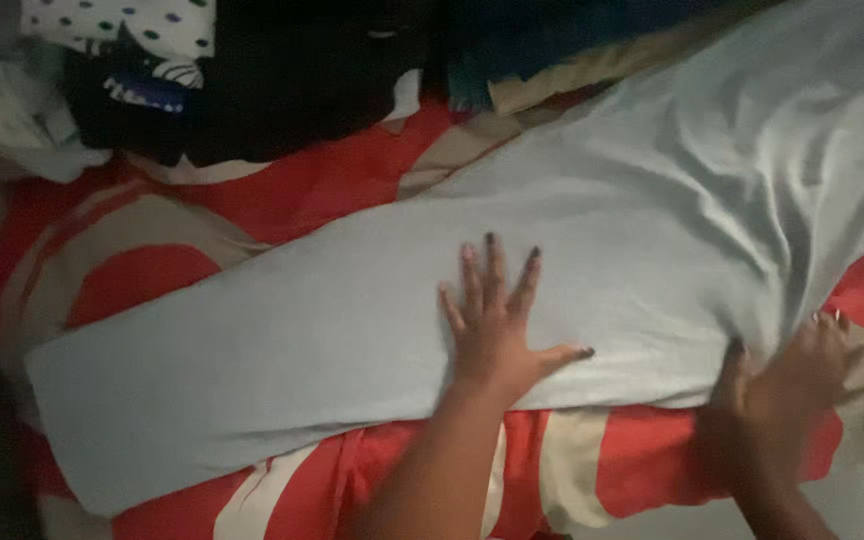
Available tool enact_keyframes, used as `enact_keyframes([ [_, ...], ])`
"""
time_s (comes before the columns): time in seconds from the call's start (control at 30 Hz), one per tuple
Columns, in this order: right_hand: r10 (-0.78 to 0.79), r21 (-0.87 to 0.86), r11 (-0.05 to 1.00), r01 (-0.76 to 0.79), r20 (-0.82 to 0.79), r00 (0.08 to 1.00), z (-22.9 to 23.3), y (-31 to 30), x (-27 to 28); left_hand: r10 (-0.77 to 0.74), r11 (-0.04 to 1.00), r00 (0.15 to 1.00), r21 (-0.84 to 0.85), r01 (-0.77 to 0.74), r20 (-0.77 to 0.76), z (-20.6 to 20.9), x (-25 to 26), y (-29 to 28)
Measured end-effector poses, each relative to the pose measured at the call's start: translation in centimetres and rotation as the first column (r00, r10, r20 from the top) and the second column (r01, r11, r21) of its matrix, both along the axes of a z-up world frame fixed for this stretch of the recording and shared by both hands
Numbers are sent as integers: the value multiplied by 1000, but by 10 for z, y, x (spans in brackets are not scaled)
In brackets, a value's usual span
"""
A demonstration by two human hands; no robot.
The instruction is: The person picks up several garments from a bed and folds them by hand into rectangular stacks.
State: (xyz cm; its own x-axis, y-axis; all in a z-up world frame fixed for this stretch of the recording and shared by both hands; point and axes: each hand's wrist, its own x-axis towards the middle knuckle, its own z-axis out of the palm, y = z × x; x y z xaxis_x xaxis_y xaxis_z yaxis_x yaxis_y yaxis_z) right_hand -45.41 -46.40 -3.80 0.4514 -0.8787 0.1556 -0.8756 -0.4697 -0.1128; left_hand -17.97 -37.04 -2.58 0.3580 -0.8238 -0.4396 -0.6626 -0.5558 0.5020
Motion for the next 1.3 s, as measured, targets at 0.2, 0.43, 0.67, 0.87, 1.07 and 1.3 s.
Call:
enact_keyframes([
  [0.2,-345,262,921,289,202,917,-9,46,-31,-467,884,865,-79,461,-184,19,-35,-11],
  [0.43,-512,570,805,163,529,677,4,36,-14,-457,826,890,-369,427,8,-9,-71,-19],
  [0.67,-527,526,801,286,391,755,14,21,-10,-326,812,922,-561,160,-209,1,-83,-22],
  [0.87,-436,541,834,113,519,735,13,21,-17,-253,740,947,-670,58,-198,15,-97,-36],
  [1.07,-505,527,831,179,579,641,-1,19,-13,-237,675,963,-734,70,-126,26,-98,-43],
  [1.3,-547,567,802,188,569,614,11,30,5,-248,648,966,-754,112,-70,35,-94,-47],
])
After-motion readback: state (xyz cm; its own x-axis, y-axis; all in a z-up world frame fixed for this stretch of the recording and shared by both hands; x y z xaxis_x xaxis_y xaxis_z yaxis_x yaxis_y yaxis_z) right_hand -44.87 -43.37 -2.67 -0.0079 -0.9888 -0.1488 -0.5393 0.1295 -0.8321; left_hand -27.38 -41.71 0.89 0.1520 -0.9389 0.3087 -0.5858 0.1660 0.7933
